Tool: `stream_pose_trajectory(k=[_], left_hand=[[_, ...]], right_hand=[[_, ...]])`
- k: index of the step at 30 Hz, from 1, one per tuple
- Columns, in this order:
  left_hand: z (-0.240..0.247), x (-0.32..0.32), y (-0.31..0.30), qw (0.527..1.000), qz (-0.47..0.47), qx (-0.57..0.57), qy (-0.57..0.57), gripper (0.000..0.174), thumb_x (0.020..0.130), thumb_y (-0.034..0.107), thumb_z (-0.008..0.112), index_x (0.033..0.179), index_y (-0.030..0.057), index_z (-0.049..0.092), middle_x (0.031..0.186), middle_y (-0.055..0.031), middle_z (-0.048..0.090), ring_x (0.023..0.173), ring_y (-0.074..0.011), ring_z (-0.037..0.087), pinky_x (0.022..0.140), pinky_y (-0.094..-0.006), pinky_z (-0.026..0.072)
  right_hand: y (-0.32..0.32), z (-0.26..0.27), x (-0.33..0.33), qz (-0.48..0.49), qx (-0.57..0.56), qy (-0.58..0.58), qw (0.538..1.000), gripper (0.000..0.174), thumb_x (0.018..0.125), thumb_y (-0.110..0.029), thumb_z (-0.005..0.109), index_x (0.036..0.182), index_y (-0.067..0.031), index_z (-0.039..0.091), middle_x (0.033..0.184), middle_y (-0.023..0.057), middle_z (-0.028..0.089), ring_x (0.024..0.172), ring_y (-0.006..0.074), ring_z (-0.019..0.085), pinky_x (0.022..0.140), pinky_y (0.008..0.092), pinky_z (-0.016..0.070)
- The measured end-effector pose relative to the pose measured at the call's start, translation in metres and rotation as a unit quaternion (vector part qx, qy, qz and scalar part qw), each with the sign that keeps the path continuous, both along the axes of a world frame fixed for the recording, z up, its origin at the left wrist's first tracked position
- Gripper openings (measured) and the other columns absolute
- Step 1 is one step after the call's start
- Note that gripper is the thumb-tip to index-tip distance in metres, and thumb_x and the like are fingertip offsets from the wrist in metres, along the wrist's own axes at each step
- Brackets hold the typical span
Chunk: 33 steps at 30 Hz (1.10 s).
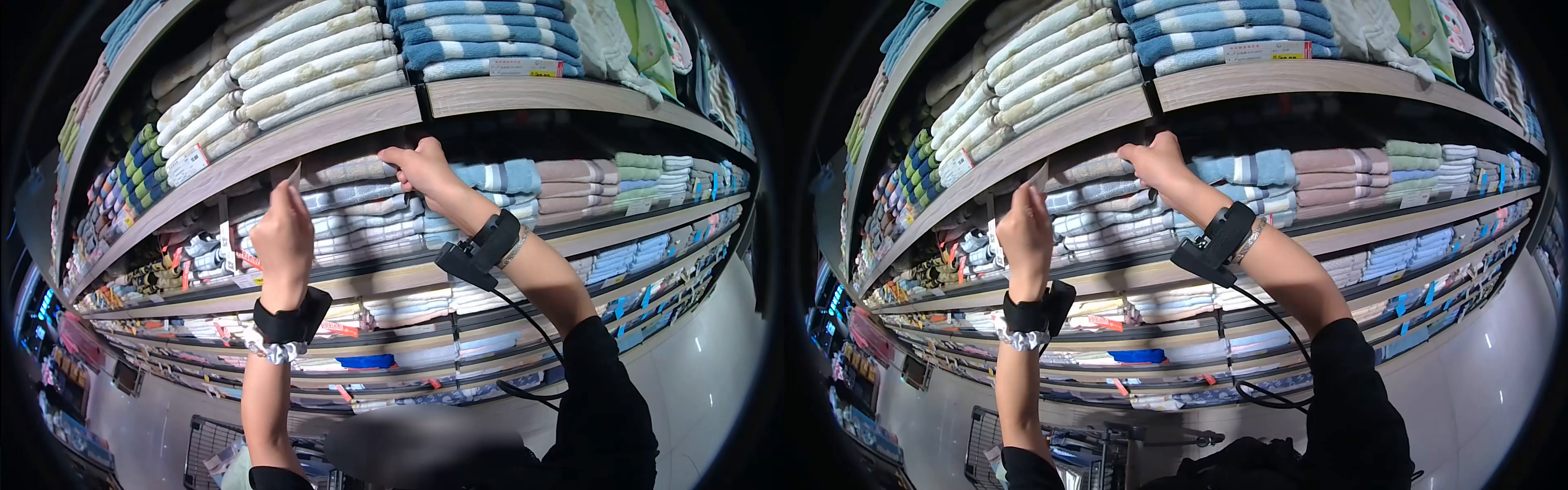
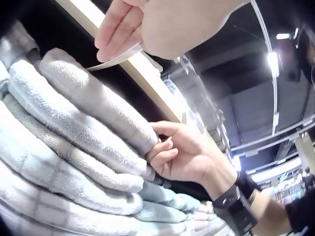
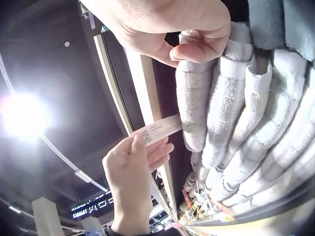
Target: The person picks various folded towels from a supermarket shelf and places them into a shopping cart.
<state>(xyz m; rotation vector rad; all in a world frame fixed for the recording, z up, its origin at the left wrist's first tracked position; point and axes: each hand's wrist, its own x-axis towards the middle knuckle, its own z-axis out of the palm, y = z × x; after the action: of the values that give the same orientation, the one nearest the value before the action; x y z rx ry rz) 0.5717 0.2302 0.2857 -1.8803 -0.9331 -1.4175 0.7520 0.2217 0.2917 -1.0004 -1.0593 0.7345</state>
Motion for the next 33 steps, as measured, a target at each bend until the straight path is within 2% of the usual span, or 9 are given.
stream_pose_trajectory(k=[3, 4, 8, 12, 17, 19, 21, 24, 33], left_hand=[[-0.005, -0.016, 0.011, 0.939, -0.265, -0.083, -0.201, 0.018, 0.08, 0.012, 0.042, 0.081, -0.004, 0.05, 0.063, -0.0134, 0.057, 0.056, -0.0178, 0.058, 0.048, -0.0233, 0.0449], [-0.006, -0.017, 0.009, 0.857, -0.392, -0.17, -0.289, 0.023, 0.081, 0.013, 0.04, 0.081, -0.0078, 0.048, 0.073, -0.0146, 0.057, 0.065, -0.018, 0.058, 0.057, -0.0227, 0.0462], [-0.014, -0.029, 0.008, 0.652, -0.528, -0.319, -0.44, 0.022, 0.08, 0.011, 0.038, 0.092, -0.0081, 0.039, 0.096, -0.0218, 0.048, 0.09, -0.0236, 0.05, 0.075, -0.0278, 0.0447], [-0.021, -0.03, 0.014, 0.412, -0.618, -0.381, -0.55, 0.024, 0.081, 0.006, 0.031, 0.096, -0.0118, 0.035, 0.1, -0.0238, 0.045, 0.09, -0.0255, 0.05, 0.078, -0.0272, 0.0446], [-0.032, -0.028, 0.012, 0.521, -0.558, -0.475, -0.439, 0.023, 0.079, 0.012, 0.041, 0.098, -0.0009, 0.04, 0.087, -0.0172, 0.053, 0.074, -0.0204, 0.056, 0.058, -0.0225, 0.0474], [-0.032, -0.028, 0.017, 0.62, -0.484, -0.521, -0.331, 0.022, 0.079, 0.016, 0.044, 0.095, 0.0008, 0.043, 0.083, -0.0145, 0.054, 0.071, -0.0199, 0.056, 0.055, -0.0229, 0.0465], [-0.029, -0.03, 0.018, 0.616, -0.488, -0.52, -0.334, 0.021, 0.078, 0.018, 0.045, 0.091, 0.0014, 0.044, 0.081, -0.0133, 0.054, 0.067, -0.0202, 0.056, 0.055, -0.0232, 0.0467], [-0.02, -0.031, 0.023, 0.608, -0.49, -0.54, -0.314, 0.022, 0.078, 0.02, 0.046, 0.089, 0.0016, 0.045, 0.08, -0.0118, 0.054, 0.067, -0.0194, 0.056, 0.055, -0.0228, 0.0468], [-0.01, -0.037, 0.038, 0.524, -0.474, -0.625, -0.331, 0.038, 0.077, 0.03, 0.045, 0.099, -0.0012, 0.043, 0.093, -0.0142, 0.052, 0.076, -0.0257, 0.055, 0.063, -0.0276, 0.0484]], right_hand=[[-0.002, 0.002, 0.001, -0.003, 0.0, 0.002, 1.0, 0.022, 0.066, -0.013, 0.057, 0.057, 0.0018, 0.043, 0.053, 0.0032, 0.042, 0.042, 0.0056, 0.038, 0.035, 0.0181, 0.031], [-0.004, 0.003, 0.001, -0.005, 0.003, 0.0, 1.0, 0.022, 0.066, -0.013, 0.057, 0.057, 0.0015, 0.044, 0.052, 0.0031, 0.042, 0.042, 0.0054, 0.038, 0.035, 0.0178, 0.0309], [-0.004, 0.006, -0.002, -0.001, 0.013, 0.013, 1.0, 0.021, 0.066, -0.012, 0.057, 0.055, 0.0005, 0.044, 0.052, 0.0028, 0.042, 0.042, 0.0045, 0.037, 0.034, 0.0171, 0.029], [-0.005, 0.005, 0.001, 0.014, 0.014, 0.013, 1.0, 0.02, 0.066, -0.011, 0.057, 0.057, 0.0003, 0.043, 0.052, 0.0022, 0.041, 0.042, 0.0041, 0.037, 0.033, 0.0173, 0.0282], [-0.011, 0.005, 0.002, 0.036, 0.043, 0.019, 0.998, 0.022, 0.066, -0.01, 0.057, 0.063, -0.0014, 0.037, 0.053, 0.001, 0.04, 0.042, 0.0036, 0.037, 0.032, 0.0166, 0.028], [-0.009, 0.003, 0.004, 0.035, 0.036, 0.014, 0.999, 0.023, 0.067, -0.01, 0.057, 0.066, -0.001, 0.036, 0.054, 0.0014, 0.04, 0.041, 0.0038, 0.038, 0.032, 0.0166, 0.0286], [-0.011, 0.002, 0.002, 0.035, 0.029, 0.008, 0.999, 0.023, 0.067, -0.01, 0.056, 0.068, -0.0006, 0.035, 0.054, 0.0018, 0.041, 0.041, 0.0041, 0.038, 0.032, 0.0165, 0.0291], [-0.021, 0.0, -0.004, 0.044, 0.03, 0.009, 0.999, 0.043, 0.069, -0.008, 0.054, 0.097, 0.0107, 0.029, 0.058, 0.0045, 0.045, 0.041, 0.0055, 0.041, 0.032, 0.0163, 0.0319], [-0.046, -0.022, -0.009, 0.109, 0.028, 0.001, 0.994, 0.047, 0.07, -0.01, 0.055, 0.104, 0.0061, 0.027, 0.075, 0.0093, 0.05, 0.052, 0.0079, 0.05, 0.038, 0.0148, 0.0392]])
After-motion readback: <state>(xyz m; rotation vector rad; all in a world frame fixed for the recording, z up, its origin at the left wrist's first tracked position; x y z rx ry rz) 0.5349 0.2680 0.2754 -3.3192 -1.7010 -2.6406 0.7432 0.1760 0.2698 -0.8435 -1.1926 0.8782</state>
